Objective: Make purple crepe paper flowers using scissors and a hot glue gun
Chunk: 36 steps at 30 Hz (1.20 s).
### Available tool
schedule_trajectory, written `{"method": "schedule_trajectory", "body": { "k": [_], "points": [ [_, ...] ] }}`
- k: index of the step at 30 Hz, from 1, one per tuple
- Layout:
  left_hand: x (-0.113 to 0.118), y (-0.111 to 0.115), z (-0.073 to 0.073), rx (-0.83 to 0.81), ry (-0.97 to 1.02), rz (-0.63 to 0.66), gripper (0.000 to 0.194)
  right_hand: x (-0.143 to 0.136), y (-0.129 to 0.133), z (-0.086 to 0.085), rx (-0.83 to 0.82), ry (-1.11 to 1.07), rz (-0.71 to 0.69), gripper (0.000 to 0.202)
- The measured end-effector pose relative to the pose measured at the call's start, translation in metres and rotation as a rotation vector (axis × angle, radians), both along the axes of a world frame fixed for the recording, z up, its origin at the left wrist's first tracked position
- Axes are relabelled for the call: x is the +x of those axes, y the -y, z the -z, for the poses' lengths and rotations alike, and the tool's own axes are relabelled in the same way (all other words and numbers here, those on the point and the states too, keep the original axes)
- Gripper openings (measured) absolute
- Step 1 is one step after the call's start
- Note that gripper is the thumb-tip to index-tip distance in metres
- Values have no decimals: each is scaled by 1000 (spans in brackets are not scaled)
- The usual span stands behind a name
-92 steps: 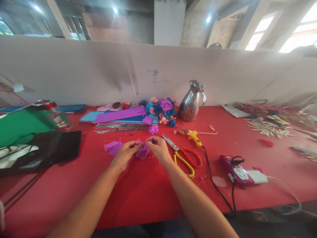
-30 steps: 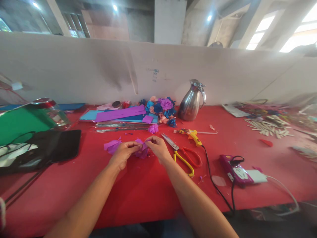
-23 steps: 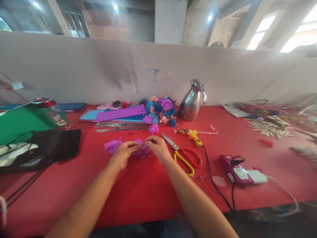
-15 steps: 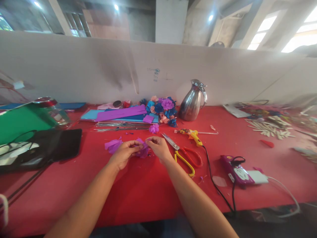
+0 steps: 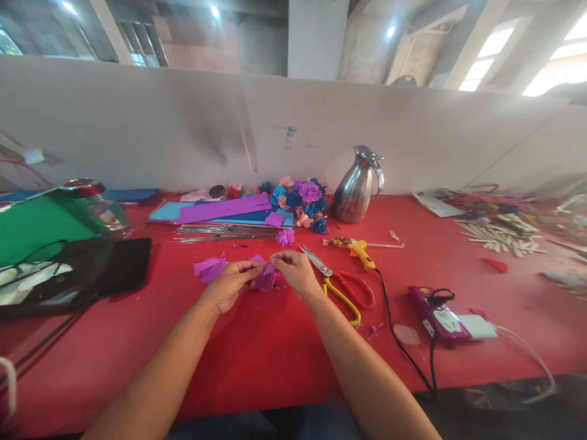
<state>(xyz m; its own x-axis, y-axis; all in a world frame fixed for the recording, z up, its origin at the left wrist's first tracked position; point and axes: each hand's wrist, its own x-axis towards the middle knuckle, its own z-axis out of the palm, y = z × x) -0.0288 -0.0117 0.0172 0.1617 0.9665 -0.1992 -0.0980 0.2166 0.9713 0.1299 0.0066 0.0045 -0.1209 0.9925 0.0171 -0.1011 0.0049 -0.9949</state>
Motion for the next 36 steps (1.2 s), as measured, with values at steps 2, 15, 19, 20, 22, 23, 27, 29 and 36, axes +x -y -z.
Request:
{"method": "schedule_trajectory", "body": {
  "k": [2,15,19,20,22,23,27,29,36],
  "points": [
    [0,0,1,8,-1,-1,33,0,0,0,-13,-7,9,19],
    [-1,0,1,54,-12,31,27,6,1,-9,7,-13,-33,16],
    [-2,-1,1,33,-5,11,26,5,2,-9,19,-10,-38,17],
    [-2,-1,1,31,-3,9,26,5,2,-8,18,-9,-39,17],
    [-2,-1,1,30,0,4,26,5,1,-7,19,-6,-44,18],
    [-2,-1,1,29,4,-1,26,5,1,-7,23,-1,-46,19],
    [-2,-1,2,13,15,-21,26,5,1,-6,41,17,-43,19],
    [-2,-1,2,6,18,-28,26,5,2,-7,36,14,-42,19],
    [-2,-1,2,-8,31,-32,24,4,3,-10,34,16,-49,18]
  ]
}}
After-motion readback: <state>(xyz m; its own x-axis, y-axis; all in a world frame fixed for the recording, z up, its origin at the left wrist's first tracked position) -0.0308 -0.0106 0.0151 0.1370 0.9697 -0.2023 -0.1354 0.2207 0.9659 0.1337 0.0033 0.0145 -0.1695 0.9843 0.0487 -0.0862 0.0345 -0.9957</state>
